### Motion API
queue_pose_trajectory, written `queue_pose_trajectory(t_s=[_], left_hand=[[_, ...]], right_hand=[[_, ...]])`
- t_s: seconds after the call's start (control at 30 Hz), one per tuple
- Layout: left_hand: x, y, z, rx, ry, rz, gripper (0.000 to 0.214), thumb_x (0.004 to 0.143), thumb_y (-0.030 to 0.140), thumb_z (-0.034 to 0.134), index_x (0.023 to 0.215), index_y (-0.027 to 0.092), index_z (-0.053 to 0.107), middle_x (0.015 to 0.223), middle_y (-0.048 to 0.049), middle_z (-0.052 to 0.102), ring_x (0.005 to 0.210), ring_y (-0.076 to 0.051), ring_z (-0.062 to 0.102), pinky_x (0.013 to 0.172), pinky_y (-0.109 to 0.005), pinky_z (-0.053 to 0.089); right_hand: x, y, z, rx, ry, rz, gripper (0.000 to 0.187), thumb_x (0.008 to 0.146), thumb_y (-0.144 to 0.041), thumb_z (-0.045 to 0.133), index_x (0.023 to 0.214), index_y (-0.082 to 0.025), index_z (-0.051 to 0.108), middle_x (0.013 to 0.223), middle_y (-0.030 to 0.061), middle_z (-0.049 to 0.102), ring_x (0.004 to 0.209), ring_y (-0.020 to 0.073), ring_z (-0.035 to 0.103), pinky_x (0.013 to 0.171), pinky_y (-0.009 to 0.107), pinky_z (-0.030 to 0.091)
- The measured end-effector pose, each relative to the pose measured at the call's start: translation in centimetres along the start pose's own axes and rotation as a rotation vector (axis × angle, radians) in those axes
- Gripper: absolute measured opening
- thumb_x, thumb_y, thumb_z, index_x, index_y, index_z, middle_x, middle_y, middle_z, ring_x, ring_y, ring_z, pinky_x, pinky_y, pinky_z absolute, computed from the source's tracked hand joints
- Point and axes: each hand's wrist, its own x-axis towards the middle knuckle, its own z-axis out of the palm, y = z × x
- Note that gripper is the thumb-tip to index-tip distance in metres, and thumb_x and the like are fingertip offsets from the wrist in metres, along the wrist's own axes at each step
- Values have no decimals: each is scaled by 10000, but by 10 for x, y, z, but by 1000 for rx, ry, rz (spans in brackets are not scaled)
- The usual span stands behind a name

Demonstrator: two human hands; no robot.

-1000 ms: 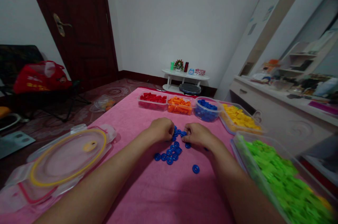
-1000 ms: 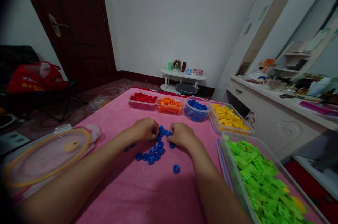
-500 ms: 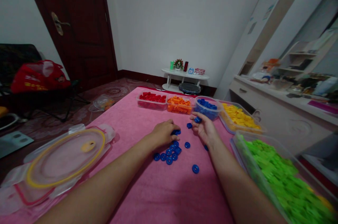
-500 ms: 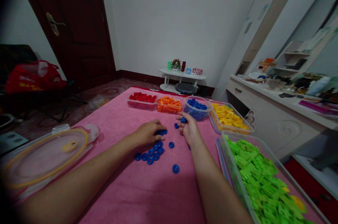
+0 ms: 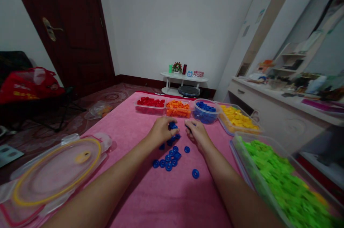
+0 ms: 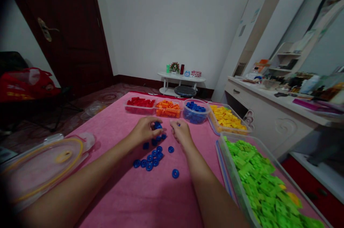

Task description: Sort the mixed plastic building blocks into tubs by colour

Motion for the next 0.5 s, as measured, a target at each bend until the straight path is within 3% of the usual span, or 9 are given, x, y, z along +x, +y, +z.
queue_pose_trajectory(t_s=[0.07, 0.17, 0.37, 0.5], left_hand=[[2, 10, -8, -52, 117, 35, 301, 712, 306, 678, 990, 190, 674, 925, -40, 679, 808, -161, 591, 762, -271, 467], [3, 21, -19, -70, 187, 92, 230, 746, 309, 661, 946, 196, 677, 874, -31, 669, 787, -151, 575, 730, -264, 461], [1, 23, -16, -130, 139, 143, 135, 784, 207, 623, 897, 181, 691, 850, -20, 675, 746, -116, 580, 701, -230, 459], [-3, 27, -10, -164, 101, 138, 210, 754, 219, 663, 962, 218, 693, 896, -4, 696, 803, -137, 599, 750, -252, 469]], right_hand=[[-4, -12, 7, 365, -64, 176, 299, 773, -463, 532, 696, -177, 489, 488, -46, 494, 312, 37, 283, 323, 163, 144], [-10, -25, 14, 673, -158, 349, 242, 806, -355, 495, 683, -147, 506, 493, -17, 532, 297, 19, 295, 295, 135, 147], [-19, -29, 24, 916, -302, 461, 296, 855, -420, 440, 815, -150, 554, 532, -7, 580, 338, 71, 460, 282, 128, 247], [-18, -22, 31, 1003, -299, 514, 322, 868, -428, 428, 813, -140, 562, 466, -35, 534, 329, 77, 480, 274, 126, 271]])
